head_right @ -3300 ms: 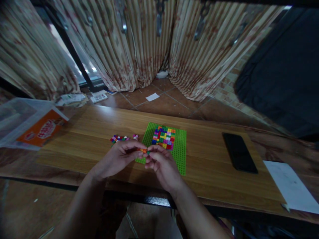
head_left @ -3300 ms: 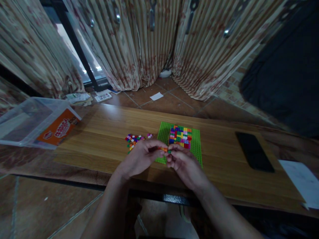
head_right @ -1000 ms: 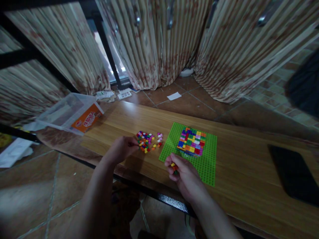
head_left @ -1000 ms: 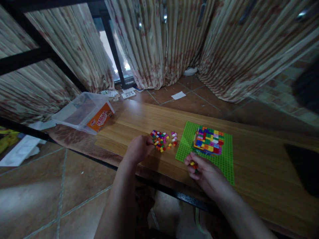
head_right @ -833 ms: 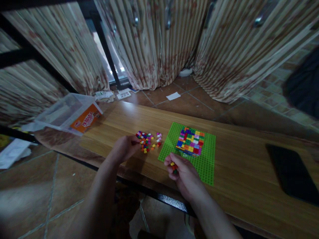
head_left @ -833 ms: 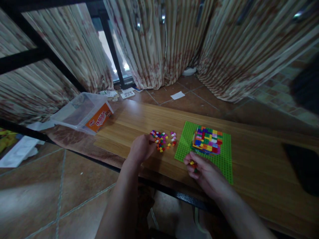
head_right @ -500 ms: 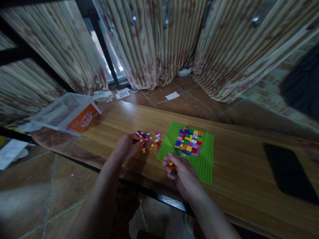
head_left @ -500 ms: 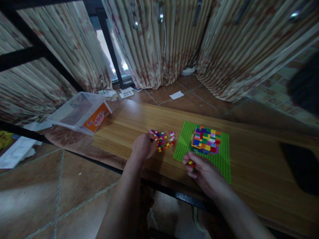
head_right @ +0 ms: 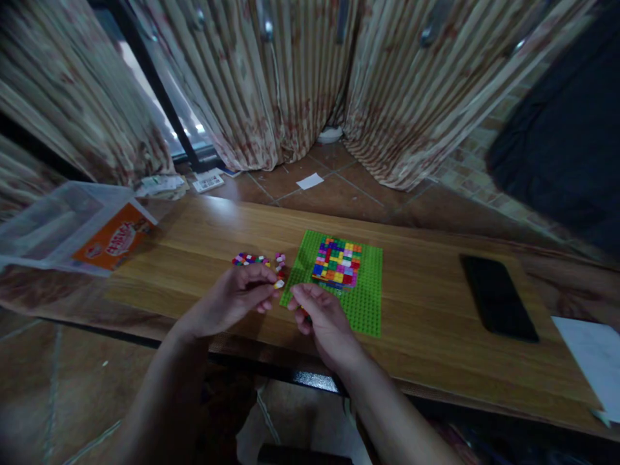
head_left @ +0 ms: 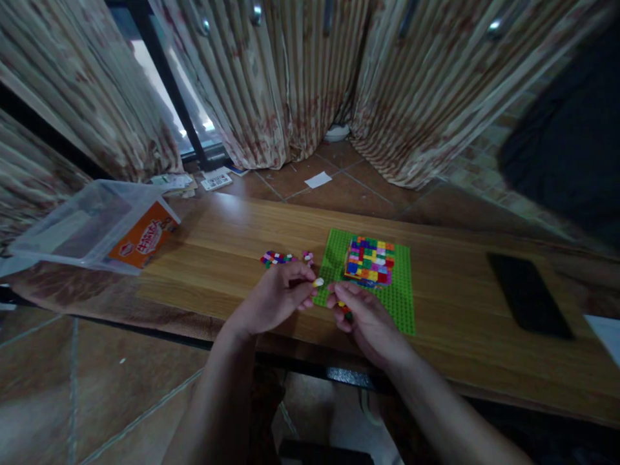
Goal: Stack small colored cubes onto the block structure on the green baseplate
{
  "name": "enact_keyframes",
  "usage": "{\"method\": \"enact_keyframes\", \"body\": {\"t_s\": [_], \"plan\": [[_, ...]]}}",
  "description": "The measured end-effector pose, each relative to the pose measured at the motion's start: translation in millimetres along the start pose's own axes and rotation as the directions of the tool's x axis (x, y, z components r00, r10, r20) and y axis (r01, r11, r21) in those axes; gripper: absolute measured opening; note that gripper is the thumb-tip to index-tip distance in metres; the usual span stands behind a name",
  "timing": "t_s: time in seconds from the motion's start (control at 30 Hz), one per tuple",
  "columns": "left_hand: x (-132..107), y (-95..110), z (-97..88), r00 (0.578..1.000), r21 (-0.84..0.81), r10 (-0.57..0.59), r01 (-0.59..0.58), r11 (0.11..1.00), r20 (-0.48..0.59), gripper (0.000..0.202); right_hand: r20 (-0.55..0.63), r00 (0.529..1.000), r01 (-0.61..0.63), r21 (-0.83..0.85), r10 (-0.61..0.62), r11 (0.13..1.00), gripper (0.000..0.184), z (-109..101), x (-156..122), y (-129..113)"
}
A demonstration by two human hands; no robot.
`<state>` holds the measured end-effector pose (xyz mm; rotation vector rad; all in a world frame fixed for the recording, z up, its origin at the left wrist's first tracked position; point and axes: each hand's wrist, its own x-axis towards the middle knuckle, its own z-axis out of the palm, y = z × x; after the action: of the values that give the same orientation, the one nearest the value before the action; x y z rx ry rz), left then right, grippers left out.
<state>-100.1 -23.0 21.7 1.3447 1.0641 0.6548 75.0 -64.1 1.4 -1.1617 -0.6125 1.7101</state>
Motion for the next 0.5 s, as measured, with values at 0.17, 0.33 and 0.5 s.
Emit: {"method": "enact_keyframes", "body": {"t_s": [0.17, 0.33, 0.5], "plan": [[5.3, 1.9, 19.5, 0.998, 0.025, -0.021, 0.02, 0.999, 0.058, 0.005, 0.008, 0.993, 0.121, -0.026, -0.121, 0.992, 0.037, 0.6, 2.6, 0.5], [6.5, 0.5, 23.1, 0.998, 0.1, 0.05, -0.054, 0.993, 0.039, 0.009, -0.032, 0.983, 0.18, -0.022, -0.181, 0.983, 0.035, -4.3, 6.2, 4.3], [7.6, 1.9, 29.6, 0.997, 0.073, 0.067, -0.069, 0.995, 0.029, 0.01, -0.069, 0.983, 0.17, 0.022, -0.168, 0.985, 0.037, -5.3, 7.4, 5.6]]}}
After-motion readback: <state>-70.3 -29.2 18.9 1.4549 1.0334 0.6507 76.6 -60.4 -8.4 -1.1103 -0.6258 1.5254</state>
